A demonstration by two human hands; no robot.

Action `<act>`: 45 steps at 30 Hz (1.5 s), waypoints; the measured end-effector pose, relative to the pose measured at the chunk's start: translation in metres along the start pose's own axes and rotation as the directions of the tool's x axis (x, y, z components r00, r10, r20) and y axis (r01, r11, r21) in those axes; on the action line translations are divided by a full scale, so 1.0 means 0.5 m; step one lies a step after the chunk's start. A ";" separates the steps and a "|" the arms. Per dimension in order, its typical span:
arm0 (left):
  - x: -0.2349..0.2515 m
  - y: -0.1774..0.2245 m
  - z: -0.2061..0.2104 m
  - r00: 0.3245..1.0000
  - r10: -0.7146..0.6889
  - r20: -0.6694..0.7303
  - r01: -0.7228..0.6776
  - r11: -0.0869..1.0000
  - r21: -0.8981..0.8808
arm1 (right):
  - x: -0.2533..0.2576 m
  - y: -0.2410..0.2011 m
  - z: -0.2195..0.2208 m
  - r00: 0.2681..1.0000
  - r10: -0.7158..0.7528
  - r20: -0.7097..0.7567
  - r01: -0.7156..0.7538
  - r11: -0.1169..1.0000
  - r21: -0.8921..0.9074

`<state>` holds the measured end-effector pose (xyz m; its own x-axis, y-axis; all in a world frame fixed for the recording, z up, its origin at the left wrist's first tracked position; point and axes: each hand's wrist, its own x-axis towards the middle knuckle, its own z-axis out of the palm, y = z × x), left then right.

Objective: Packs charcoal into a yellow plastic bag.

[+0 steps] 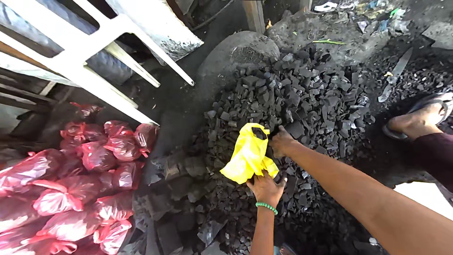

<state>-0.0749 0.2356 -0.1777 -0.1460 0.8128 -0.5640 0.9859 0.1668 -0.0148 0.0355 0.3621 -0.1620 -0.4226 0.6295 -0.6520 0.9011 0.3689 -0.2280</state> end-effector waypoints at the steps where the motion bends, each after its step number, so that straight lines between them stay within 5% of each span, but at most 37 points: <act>1: -0.001 0.002 0.005 1.000 0.004 -0.001 -0.004 1.000 0.022 | -0.001 0.002 0.010 1.000 0.005 -0.014 -0.005 1.000 0.028; 6: 0.006 0.015 0.004 1.000 -0.009 0.021 0.007 0.998 0.062 | 0.010 0.041 0.097 0.987 -0.032 -0.161 0.064 0.977 0.203; 13: -0.020 0.000 0.030 0.989 0.112 0.101 -0.123 0.987 0.108 | -0.032 0.015 0.050 0.995 0.020 0.094 -0.029 0.995 0.095; 21: 0.013 0.002 0.000 0.955 0.089 0.283 -0.101 0.995 0.027 | -0.040 -0.003 0.059 0.992 0.031 0.119 -0.044 0.993 0.112; 27: -0.020 0.027 0.016 0.946 0.114 0.304 -0.127 0.992 0.025 | -0.089 0.031 0.140 0.999 -0.036 0.021 0.031 0.979 0.203; 33: -0.068 0.074 0.075 0.912 0.157 0.379 -0.201 0.976 0.080 | -0.163 0.080 0.320 0.984 0.027 -0.176 0.038 0.935 0.353; 38: -0.129 0.083 0.157 0.914 0.183 0.362 -0.175 0.983 -0.056 | -0.234 0.092 0.379 0.991 0.086 -0.103 -0.021 0.858 0.513; 42: -0.153 0.076 0.146 0.871 0.239 0.429 -0.214 0.971 -0.108 | -0.264 0.093 0.387 0.999 0.033 0.009 -0.033 0.845 0.534; 45: -0.169 0.047 0.135 0.917 0.264 0.300 -0.156 0.928 -0.339 | -0.289 0.103 0.356 0.988 -0.028 0.149 -0.055 0.850 0.524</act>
<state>-0.0339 0.1330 -0.1858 0.1510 0.6216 -0.7686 0.9094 0.2174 0.3545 0.1601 0.1684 -0.2085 -0.4288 0.5096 -0.7460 0.8400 -0.0789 -0.5368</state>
